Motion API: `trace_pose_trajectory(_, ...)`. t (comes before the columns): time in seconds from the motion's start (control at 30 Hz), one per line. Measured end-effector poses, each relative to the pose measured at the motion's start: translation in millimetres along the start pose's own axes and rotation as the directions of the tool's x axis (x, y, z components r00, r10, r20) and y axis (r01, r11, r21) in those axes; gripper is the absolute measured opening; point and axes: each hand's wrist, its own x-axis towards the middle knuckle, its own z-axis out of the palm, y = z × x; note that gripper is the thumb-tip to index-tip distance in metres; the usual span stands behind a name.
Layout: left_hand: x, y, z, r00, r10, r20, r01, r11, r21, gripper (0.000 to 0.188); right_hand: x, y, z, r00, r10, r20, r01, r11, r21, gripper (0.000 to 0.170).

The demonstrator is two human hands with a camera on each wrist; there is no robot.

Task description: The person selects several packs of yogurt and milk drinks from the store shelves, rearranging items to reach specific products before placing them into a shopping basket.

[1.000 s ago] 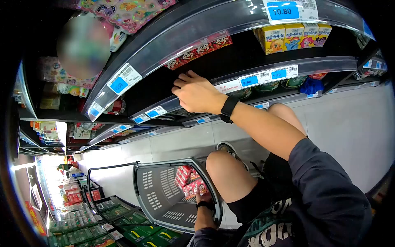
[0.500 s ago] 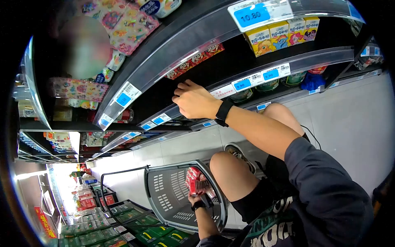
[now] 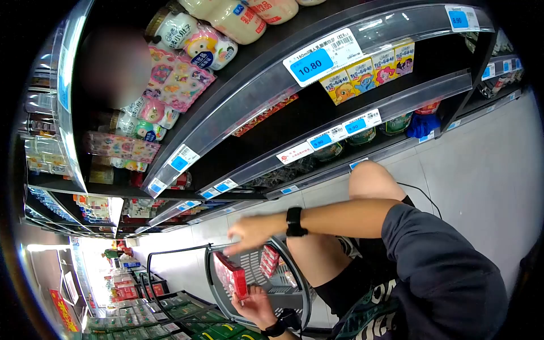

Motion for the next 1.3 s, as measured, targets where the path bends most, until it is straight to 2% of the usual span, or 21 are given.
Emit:
trace_pose_trajectory(0.07,-13,-13,30,0.988,0.144,0.046,-0.15,0.978,0.144,0.022,-2,-17,17,0.948,0.081,0.307,-0.182,0.93,0.319,0.066)
trace_pose_trajectory(0.1,-12,-18,27,0.979,0.167,0.12,-0.184,0.972,0.148,0.024,-5,-29,24,0.962,0.085,0.26,-0.19,0.892,0.411,0.072)
trace_pose_trajectory(0.17,-5,-23,21,0.935,0.238,0.263,-0.284,0.946,0.155,0.03,-7,-38,13,0.97,0.146,0.192,-0.204,0.921,0.332,0.073)
trace_pose_trajectory(0.3,-12,-34,51,0.876,0.26,0.406,-0.405,0.853,0.328,0.04,-10,-24,14,0.96,0.09,0.266,-0.213,0.851,0.48,0.069)
trace_pose_trajectory(0.37,-7,-34,41,0.891,0.197,0.409,-0.393,0.785,0.478,0.047,-3,-1,28,0.997,-0.079,-0.001,0.066,0.828,0.557,0.067)
trace_pose_trajectory(0.4,-2,-32,34,0.881,0.139,0.452,-0.392,0.752,0.531,0.043,-12,-19,9,0.994,0.056,0.089,-0.1,0.768,0.633,0.065)
trace_pose_trajectory(0.43,-3,-30,40,0.882,0.141,0.451,-0.391,0.752,0.531,0.043,-13,-24,-2,0.988,0.085,0.133,-0.151,0.756,0.637,0.066)
trace_pose_trajectory(0.5,-7,-31,61,0.832,-0.015,0.554,-0.315,0.81,0.495,0.04,-11,-23,-18,0.958,0.218,0.185,-0.286,0.734,0.616,0.064)
trace_pose_trajectory(0.53,-7,-34,70,0.833,-0.038,0.552,-0.297,0.811,0.504,0.037,-8,-21,-21,0.967,0.227,0.112,-0.243,0.709,0.662,0.064)
trace_pose_trajectory(0.67,-6,-31,69,0.871,-0.053,0.488,-0.282,0.759,0.587,0.03,-7,-25,-63,0.976,0.199,-0.089,-0.128,0.855,0.502,0.055)
trace_pose_trajectory(0.77,2,-24,40,0.891,-0.083,0.446,-0.235,0.757,0.61,0.026,-12,-43,-97,0.896,0.314,-0.315,-0.24,0.938,0.251,0.056)
trace_pose_trajectory(0.83,0,-19,33,0.919,-0.08,0.385,-0.19,0.766,0.614,0.023,-18,-43,-117,0.872,0.334,-0.357,-0.245,0.93,0.273,0.054)
trace_pose_trajectory(0.9,2,-16,17,0.953,-0.089,0.289,-0.087,0.835,0.544,0.019,-30,-48,-138,0.868,0.321,-0.378,-0.29,0.947,0.138,0.055)
trace_pose_trajectory(0.97,4,-18,10,0.963,-0.076,0.259,-0.078,0.841,0.536,0.018,-42,-69,-154,0.836,0.368,-0.406,-0.399,0.917,0.009,0.053)
trace_pose_trajectory(1.0,4,-19,8,0.97,-0.083,0.227,-0.05,0.851,0.522,0.018,-42,-61,-157,0.825,0.348,-0.446,-0.447,0.884,-0.137,0.052)
trace_pose_trajectory(1.03,5,-20,6,0.977,-0.09,0.193,-0.021,0.861,0.508,0.018,-42,-57,-162,0.795,0.421,-0.437,-0.539,0.821,-0.19,0.047)
trace_pose_trajectory(1.1,7,-24,6,0.97,-0.11,0.217,-0.013,0.867,0.498,0.018,-47,-43,-165,0.834,0.188,-0.518,-0.445,0.785,-0.432,0.043)
trace_pose_trajectory(1.13,8,-26,9,0.961,-0.126,0.246,-0.01,0.873,0.488,0.018,-52,-80,-165,0.782,0.362,-0.507,-0.557,0.77,-0.31,0.038)
trace_pose_trajectory(1.17,9,-27,12,0.963,-0.121,0.242,-0.012,0.875,0.485,0.018,-59,-77,-160,0.807,0.05,-0.588,-0.442,0.711,-0.547,0.035)
trace_pose_trajectory(1.23,8,-28,18,0.962,-0.106,0.253,-0.038,0.862,0.505,0.017,-58,-70,-156,0.746,-0.149,-0.649,-0.415,0.658,-0.628,0.034)
trace_pose_trajectory(1.3,9,-27,19,0.962,-0.102,0.253,-0.039,0.866,0.499,0.017,-64,-69,-165,0.762,0.106,-0.638,-0.537,0.653,-0.534,0.033)
